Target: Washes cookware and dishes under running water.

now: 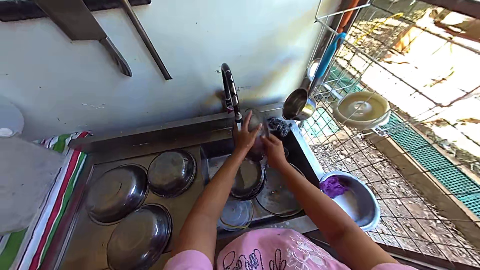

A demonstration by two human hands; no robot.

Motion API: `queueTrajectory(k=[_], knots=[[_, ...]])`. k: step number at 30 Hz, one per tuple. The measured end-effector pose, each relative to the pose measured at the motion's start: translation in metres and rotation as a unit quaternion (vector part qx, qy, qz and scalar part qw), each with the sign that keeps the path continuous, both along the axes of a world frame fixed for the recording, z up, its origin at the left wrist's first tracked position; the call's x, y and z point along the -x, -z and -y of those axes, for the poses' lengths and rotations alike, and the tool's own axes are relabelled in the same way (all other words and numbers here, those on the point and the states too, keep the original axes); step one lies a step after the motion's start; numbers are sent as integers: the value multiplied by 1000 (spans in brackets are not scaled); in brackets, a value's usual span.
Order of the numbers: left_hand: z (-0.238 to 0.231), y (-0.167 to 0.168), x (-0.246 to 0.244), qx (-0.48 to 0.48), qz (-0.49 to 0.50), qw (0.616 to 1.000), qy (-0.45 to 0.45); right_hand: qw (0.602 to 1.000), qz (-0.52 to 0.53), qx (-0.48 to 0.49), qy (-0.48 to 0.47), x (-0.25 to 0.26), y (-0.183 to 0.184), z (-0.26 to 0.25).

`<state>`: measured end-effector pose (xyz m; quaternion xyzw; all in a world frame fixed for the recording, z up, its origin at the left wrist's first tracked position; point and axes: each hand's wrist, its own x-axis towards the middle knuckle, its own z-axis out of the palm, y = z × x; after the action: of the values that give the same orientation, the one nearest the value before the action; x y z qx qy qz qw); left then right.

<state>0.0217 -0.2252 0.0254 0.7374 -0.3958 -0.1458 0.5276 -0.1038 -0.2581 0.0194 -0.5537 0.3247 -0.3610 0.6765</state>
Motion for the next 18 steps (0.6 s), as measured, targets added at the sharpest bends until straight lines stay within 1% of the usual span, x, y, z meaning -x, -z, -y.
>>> queueTrajectory(k=[2, 3, 4, 5, 7, 8, 10, 12, 14, 16, 17, 18], knots=[[3, 12, -20, 17, 3, 1000, 7, 990, 74, -114, 40, 2, -6, 7], [4, 19, -32, 18, 1, 1000, 1, 981, 98, -155, 65, 3, -7, 10], [2, 24, -43, -2, -9, 1000, -6, 972, 115, -188, 86, 5, -7, 14], [-1, 30, -53, -28, -58, 998, -7, 961, 130, -222, 107, 6, -4, 16], [-10, 40, -68, -80, -199, 977, -1, 932, 154, -298, 142, 6, 9, 20], [-16, 38, -70, -91, -235, 968, -4, 920, 156, -327, 151, 6, 20, 20], [-27, 23, -70, -91, -253, 963, -25, 906, 164, -364, 141, 4, 47, 19], [-37, 1, -62, -83, -213, 973, -23, 903, 155, -384, 117, -2, 69, 10], [-47, -28, -50, -88, -163, 983, 4, 902, 91, -416, 72, -9, 83, -2], [-57, -51, -39, -87, -92, 991, 45, 899, 17, -436, -24, -14, 87, -10], [-62, -58, -36, -78, -48, 994, 63, 898, 1, -433, -85, -15, 89, -11], [-67, -62, -33, -65, -5, 995, 76, 893, 7, -427, -138, -15, 90, -9]])
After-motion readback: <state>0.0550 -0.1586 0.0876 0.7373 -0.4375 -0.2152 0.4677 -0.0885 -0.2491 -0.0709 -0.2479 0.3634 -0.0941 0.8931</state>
